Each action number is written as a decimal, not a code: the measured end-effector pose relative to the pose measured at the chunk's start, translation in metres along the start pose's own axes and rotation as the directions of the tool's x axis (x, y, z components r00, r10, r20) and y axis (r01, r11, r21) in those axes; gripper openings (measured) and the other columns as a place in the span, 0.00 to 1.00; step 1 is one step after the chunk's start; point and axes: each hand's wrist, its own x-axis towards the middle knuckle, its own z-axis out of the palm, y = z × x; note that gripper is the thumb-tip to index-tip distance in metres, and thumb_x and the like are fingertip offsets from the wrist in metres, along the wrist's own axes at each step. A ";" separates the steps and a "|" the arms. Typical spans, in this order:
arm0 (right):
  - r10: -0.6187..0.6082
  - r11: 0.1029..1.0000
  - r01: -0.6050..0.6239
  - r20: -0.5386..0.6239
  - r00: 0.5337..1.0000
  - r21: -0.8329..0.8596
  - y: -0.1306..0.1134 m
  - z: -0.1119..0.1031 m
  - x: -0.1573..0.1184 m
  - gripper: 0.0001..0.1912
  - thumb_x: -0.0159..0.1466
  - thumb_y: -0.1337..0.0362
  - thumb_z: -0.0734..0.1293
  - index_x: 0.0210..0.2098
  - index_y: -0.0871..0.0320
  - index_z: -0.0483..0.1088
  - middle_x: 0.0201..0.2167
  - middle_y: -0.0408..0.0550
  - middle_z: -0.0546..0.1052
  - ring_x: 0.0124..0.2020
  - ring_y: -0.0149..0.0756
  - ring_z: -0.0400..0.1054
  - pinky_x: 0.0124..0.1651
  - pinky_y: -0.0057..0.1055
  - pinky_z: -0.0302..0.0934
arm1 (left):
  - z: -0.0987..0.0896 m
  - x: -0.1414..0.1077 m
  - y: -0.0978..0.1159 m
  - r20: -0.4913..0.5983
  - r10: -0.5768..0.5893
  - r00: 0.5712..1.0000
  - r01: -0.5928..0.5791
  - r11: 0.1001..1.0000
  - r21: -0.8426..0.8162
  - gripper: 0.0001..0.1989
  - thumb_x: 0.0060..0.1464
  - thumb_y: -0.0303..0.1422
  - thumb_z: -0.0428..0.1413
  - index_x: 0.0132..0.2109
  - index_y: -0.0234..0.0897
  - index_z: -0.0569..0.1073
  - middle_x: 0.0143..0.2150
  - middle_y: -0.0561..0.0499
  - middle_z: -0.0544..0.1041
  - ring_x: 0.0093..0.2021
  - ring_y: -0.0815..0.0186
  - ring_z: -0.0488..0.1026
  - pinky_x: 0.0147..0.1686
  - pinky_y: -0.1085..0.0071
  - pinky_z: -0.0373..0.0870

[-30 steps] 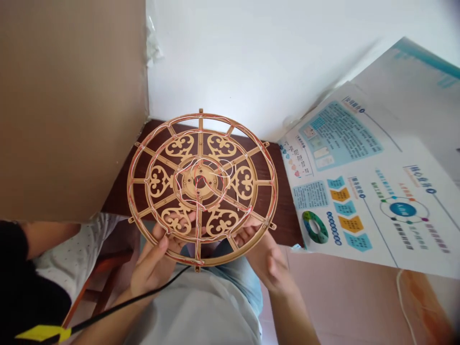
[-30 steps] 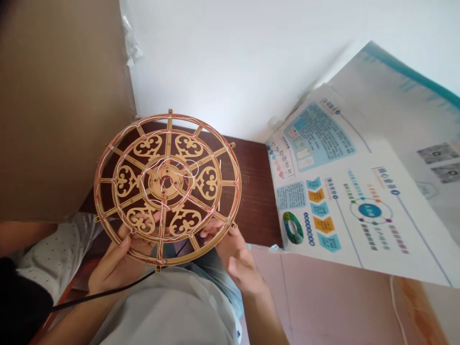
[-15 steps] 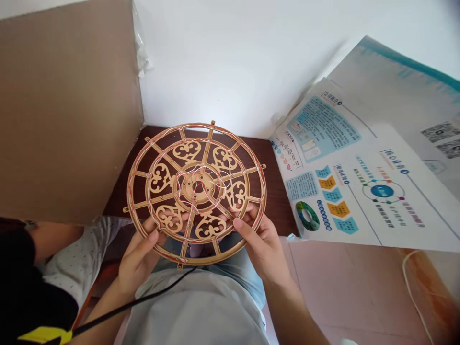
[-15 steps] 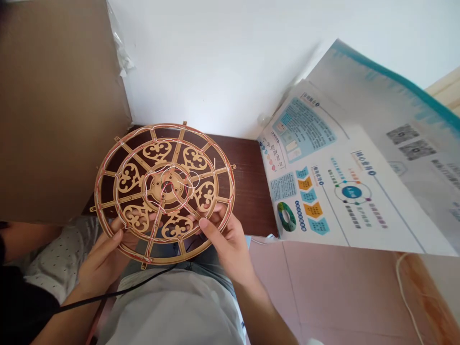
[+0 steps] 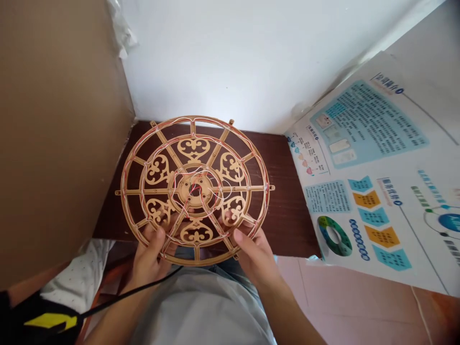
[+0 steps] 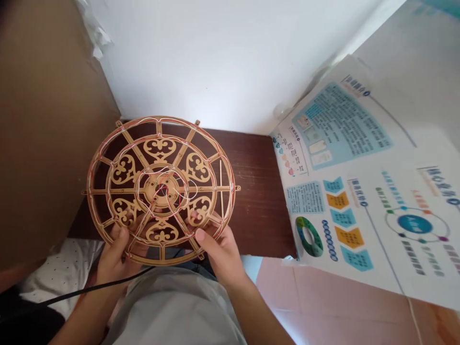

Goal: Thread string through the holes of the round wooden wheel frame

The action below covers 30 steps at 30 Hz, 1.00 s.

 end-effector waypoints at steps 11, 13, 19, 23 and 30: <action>0.084 0.978 -0.126 0.240 0.967 0.168 -0.015 0.000 0.039 0.37 0.49 0.33 0.80 0.47 0.52 0.78 0.43 0.56 0.84 0.57 0.57 0.76 0.59 0.53 0.70 | -0.001 0.042 0.002 0.061 -0.113 0.992 0.113 0.993 0.017 0.28 0.61 0.41 0.68 0.66 0.51 0.76 0.54 0.48 0.87 0.62 0.45 0.80 0.60 0.51 0.80; 0.101 0.962 -0.165 0.277 0.955 0.220 -0.012 -0.001 0.040 0.37 0.48 0.33 0.81 0.47 0.51 0.79 0.44 0.54 0.84 0.58 0.56 0.75 0.61 0.51 0.69 | -0.001 0.048 -0.001 0.100 -0.095 0.990 0.095 0.995 0.008 0.28 0.59 0.43 0.69 0.66 0.49 0.77 0.53 0.46 0.87 0.61 0.45 0.81 0.60 0.52 0.80; 0.100 0.918 -0.220 0.342 0.934 0.331 0.000 -0.004 0.040 0.43 0.41 0.35 0.85 0.51 0.48 0.79 0.49 0.48 0.82 0.50 0.45 0.76 0.58 0.38 0.67 | 0.001 0.047 -0.004 0.084 -0.088 0.993 0.092 0.995 -0.036 0.22 0.55 0.45 0.72 0.54 0.46 0.84 0.51 0.45 0.87 0.61 0.45 0.80 0.63 0.54 0.78; 0.093 0.920 -0.230 0.393 0.915 0.318 -0.001 -0.004 0.031 0.47 0.37 0.37 0.87 0.51 0.48 0.78 0.42 0.48 0.81 0.41 0.42 0.74 0.46 0.36 0.70 | 0.001 0.033 -0.008 0.082 -0.054 0.995 0.061 0.994 -0.095 0.22 0.56 0.44 0.72 0.55 0.45 0.83 0.53 0.45 0.87 0.62 0.46 0.80 0.63 0.54 0.77; -0.342 0.939 0.339 -0.039 0.939 -0.053 -0.020 -0.027 0.000 0.11 0.75 0.55 0.70 0.37 0.52 0.73 0.25 0.37 0.63 0.23 0.30 0.54 0.26 0.27 0.53 | 0.003 0.004 0.000 0.092 0.121 0.988 -0.116 0.992 -0.052 0.21 0.54 0.42 0.74 0.54 0.44 0.84 0.48 0.47 0.88 0.59 0.49 0.82 0.63 0.58 0.77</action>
